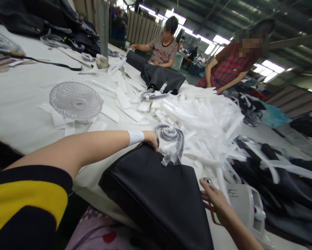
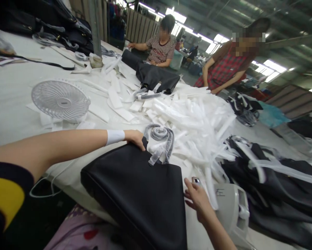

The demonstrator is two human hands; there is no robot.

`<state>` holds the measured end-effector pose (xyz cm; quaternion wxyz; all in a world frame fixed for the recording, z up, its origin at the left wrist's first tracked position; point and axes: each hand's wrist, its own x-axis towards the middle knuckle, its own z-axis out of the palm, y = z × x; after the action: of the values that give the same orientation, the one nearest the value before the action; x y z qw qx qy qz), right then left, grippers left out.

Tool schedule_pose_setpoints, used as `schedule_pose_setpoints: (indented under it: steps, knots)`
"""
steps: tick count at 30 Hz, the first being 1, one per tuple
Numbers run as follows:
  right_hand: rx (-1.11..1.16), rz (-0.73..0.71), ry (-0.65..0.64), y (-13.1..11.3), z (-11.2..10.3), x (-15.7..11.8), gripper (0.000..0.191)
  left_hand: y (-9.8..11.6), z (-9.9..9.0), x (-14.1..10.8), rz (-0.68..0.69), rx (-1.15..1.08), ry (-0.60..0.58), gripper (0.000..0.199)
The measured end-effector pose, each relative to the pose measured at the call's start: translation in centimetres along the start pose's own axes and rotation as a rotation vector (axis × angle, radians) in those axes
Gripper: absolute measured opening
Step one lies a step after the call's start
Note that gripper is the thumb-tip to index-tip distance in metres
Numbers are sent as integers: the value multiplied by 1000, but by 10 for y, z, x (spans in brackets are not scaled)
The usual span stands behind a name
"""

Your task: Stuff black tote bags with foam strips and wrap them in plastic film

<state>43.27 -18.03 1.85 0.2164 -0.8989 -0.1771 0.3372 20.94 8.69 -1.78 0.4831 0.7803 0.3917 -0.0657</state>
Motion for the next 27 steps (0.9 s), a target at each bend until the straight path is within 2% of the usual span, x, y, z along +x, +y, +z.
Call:
schedule_pose_setpoints:
  steps: [2, 3, 5, 8, 11, 14, 17, 22, 24, 27]
  knots:
    - [193, 143, -198, 8, 15, -2, 47, -3, 11, 3, -54, 29, 56, 35]
    - [261, 156, -258, 7, 23, -2, 45, -6, 16, 3, -73, 34, 87, 32]
    - [333, 140, -275, -4, 37, 3, 34, -16, 23, -1, -89, 20, 163, 30]
    - [317, 81, -216, -24, 45, 19, 20, -33, 26, -14, -52, -52, 286, 29]
    - [344, -17, -205, -36, 42, 35, 22, -52, 21, -28, -3, -134, 395, 25]
    - [234, -286, -111, -37, 46, 49, 30, -70, 22, -34, -15, -149, 510, 25]
    - [0, -533, 73, -29, 65, 60, 31, -82, 38, -32, -65, -95, 618, 21]
    - [-99, -558, 234, -10, 97, 71, 38, -90, 72, -23, -106, -10, 711, 21]
    - [-116, -550, 257, -8, 102, 74, 39, -91, 76, -20, -96, 11, 740, 23]
    - [-126, -507, 249, -15, 99, 78, 38, -88, 70, -18, -72, -19, 738, 33]
